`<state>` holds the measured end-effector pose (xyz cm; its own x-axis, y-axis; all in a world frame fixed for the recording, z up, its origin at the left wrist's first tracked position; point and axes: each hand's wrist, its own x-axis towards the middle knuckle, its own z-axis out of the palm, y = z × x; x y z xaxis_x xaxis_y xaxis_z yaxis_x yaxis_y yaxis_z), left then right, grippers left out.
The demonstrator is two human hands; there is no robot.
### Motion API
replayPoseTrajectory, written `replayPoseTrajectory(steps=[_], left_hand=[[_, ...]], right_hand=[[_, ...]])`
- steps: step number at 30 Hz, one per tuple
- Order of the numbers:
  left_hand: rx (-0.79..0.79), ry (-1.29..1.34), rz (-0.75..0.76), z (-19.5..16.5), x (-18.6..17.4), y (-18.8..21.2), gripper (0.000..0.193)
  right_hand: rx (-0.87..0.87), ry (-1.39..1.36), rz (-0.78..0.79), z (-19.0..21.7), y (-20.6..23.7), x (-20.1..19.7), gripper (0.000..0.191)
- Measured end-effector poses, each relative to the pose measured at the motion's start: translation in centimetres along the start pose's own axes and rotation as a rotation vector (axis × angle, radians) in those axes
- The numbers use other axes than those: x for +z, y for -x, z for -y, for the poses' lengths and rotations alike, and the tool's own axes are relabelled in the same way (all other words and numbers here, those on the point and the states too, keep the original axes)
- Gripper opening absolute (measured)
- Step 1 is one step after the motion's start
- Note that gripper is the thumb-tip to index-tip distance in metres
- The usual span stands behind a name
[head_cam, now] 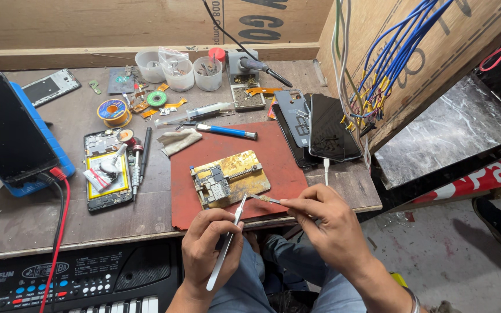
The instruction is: The person uses tweezers to manipulate small components on a circuit board clamped to a workbench. They repeatedly probe and adjust tiny parts while holding the board steady with the other hand. The work continues without visible completion of the repair.
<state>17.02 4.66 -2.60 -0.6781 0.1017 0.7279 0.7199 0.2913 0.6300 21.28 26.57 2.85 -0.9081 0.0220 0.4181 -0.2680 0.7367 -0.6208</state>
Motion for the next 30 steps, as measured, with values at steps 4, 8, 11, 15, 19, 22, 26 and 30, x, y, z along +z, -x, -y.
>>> replayPoseTrajectory(steps=[4, 8, 11, 15, 19, 22, 26, 30], left_hand=[[0.011, -0.007, 0.003, -0.1, 0.0, -0.2, 0.021], [0.037, -0.015, 0.015, -0.2, 0.0, -0.3, 0.021], [0.037, -0.03, 0.024, -0.3, -0.1, -0.3, 0.021], [0.035, -0.023, 0.011, -0.3, 0.1, -0.3, 0.022], [0.038, -0.03, 0.012, -0.3, 0.0, -0.3, 0.022], [0.039, -0.029, 0.016, -0.3, 0.1, -0.3, 0.022], [0.039, -0.03, 0.026, -0.3, -0.1, -0.2, 0.022], [0.045, -0.029, 0.026, -0.4, 0.0, -0.2, 0.022]], right_hand=[[-0.008, -0.017, 0.048, -0.2, -0.1, 0.0, 0.024], [-0.058, -0.006, 0.083, -0.4, -0.4, 0.7, 0.024], [-0.032, -0.019, 0.094, -0.4, -0.4, 1.0, 0.023], [0.014, -0.039, 0.053, -0.4, -0.6, 0.9, 0.022], [0.028, -0.075, 0.102, -0.2, -0.4, 0.8, 0.024], [0.03, -0.054, 0.088, -0.2, -0.4, 0.8, 0.023], [-0.059, 0.033, 0.062, -0.1, -0.5, 0.6, 0.02], [-0.001, 0.031, 0.053, 0.0, -0.7, 0.4, 0.02]])
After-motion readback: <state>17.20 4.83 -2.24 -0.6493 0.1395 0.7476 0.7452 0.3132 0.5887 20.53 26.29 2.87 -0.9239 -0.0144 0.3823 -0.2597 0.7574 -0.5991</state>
